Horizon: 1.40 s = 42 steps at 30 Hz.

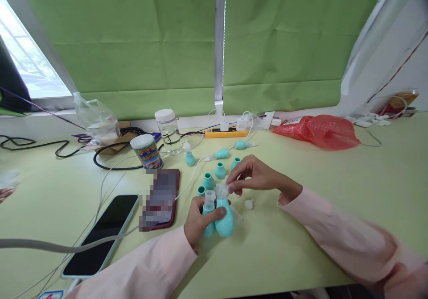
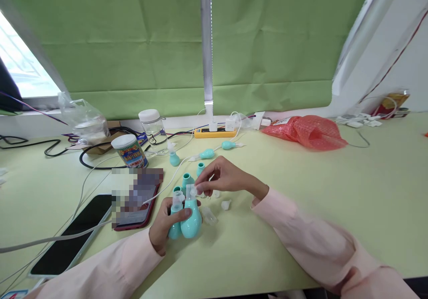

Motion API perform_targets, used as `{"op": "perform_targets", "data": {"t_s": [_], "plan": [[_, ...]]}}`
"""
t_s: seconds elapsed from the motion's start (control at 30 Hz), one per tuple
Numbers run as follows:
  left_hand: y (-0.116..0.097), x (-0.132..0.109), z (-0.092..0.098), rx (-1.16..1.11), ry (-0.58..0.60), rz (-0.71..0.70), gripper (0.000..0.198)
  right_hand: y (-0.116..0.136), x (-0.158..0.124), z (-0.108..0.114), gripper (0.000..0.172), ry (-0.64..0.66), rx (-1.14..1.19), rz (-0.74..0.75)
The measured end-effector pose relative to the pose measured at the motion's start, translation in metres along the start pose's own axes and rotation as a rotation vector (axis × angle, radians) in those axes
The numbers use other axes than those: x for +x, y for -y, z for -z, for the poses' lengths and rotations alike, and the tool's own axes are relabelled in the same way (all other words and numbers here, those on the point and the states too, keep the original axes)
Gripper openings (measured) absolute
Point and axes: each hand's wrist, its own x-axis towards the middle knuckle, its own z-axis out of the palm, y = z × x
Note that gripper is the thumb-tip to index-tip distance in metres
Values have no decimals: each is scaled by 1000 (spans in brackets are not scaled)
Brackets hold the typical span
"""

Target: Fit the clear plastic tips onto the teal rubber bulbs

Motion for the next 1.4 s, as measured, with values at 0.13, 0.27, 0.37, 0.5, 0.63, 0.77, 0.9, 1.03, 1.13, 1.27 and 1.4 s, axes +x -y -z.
{"op": "perform_targets", "data": {"t_s": [0.13,0.27,0.37,0.5,0.63,0.77,0.9,1.03,1.13,1.27,1.4], "plan": [[0,2,1,19,-8,-10,31,-8,0,20,16,9,-36,-105],[0,4,-1,76,-6,-6,29,-27,0,30,9,97,-473,-188],[0,5,-2,94,-5,0,30,-36,1,29,15,100,-652,-212],[1,6,-2,142,15,16,30,-26,3,23,20,-51,-564,-238],[4,7,0,240,7,-21,28,-5,4,5,32,-175,-426,-205],[5,6,1,276,83,-86,29,3,4,-24,29,-80,-363,-145],[4,3,-1,268,229,-79,27,-2,5,-42,33,-52,-399,-48],[5,2,-2,283,237,-57,28,-11,3,-46,38,-81,-475,-8],[4,1,-2,302,237,-75,28,-15,4,-46,39,-71,-378,-60],[-1,-3,-4,321,230,-149,30,-17,8,-47,38,-60,-64,-252],[-5,-5,-4,307,228,-149,31,-19,11,-48,37,-51,186,-420]]}}
